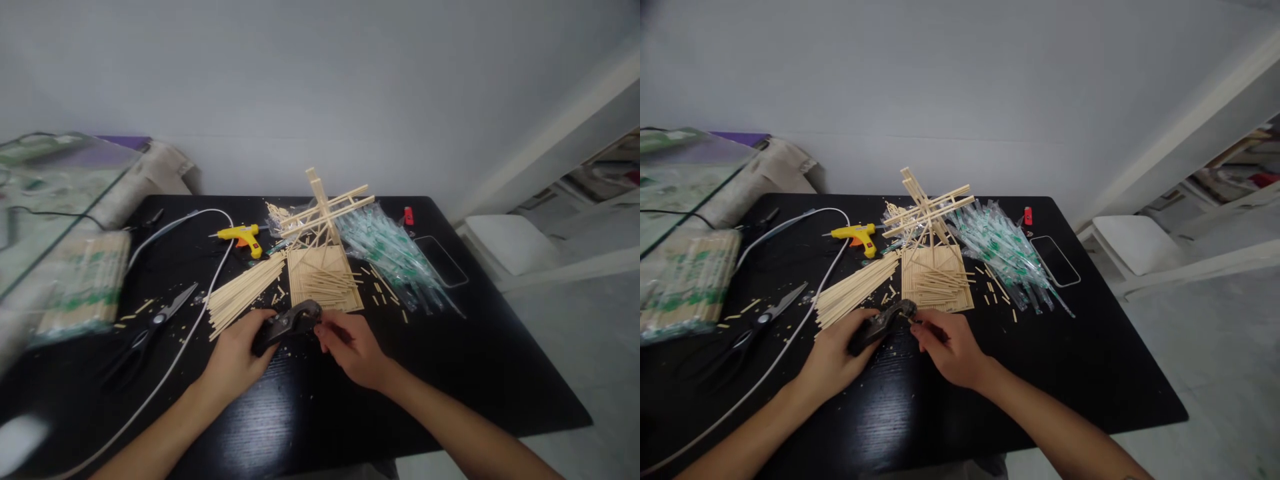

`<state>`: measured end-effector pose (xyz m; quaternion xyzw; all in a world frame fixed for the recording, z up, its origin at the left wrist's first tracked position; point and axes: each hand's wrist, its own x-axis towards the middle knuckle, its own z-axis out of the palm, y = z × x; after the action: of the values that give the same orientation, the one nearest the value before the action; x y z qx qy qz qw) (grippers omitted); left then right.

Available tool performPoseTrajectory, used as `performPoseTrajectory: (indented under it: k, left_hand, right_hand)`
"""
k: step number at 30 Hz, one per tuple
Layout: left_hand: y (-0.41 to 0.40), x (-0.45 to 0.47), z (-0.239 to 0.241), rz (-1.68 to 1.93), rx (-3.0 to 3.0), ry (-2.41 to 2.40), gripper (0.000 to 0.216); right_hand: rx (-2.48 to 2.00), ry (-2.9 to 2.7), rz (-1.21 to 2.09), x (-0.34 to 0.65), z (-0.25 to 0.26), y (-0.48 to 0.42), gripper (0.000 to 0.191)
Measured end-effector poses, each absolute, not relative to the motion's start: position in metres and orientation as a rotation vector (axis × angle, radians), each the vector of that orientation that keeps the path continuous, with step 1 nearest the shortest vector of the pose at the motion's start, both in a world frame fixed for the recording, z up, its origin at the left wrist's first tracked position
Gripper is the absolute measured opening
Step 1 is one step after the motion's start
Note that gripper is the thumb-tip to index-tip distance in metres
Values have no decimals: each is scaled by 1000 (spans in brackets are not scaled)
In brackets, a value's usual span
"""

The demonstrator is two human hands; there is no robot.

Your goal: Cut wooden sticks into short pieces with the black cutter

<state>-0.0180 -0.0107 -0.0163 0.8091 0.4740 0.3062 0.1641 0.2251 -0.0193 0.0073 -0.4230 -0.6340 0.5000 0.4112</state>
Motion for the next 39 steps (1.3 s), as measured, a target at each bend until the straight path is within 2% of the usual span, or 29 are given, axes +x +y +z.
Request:
performPoseTrajectory:
  k: [15,30,34,39]
  left_hand:
    - [-13,-17,-16,777,2209,1333,24]
    - [-16,-16,-12,639,2150,1390,5]
    - [-14,-16,-12,609,2146,1410,6]
    - [-13,-15,-12,669,2149,1381,13]
  right_hand:
    - [-998,-1585,1306,226,14,-17,19]
    - [-1046,-1514,1408,224,15,-20,25]
    - [-1040,-1506,1410,224,15,-19,23]
    - [-1031,-1484,1495,227,18,-16,31]
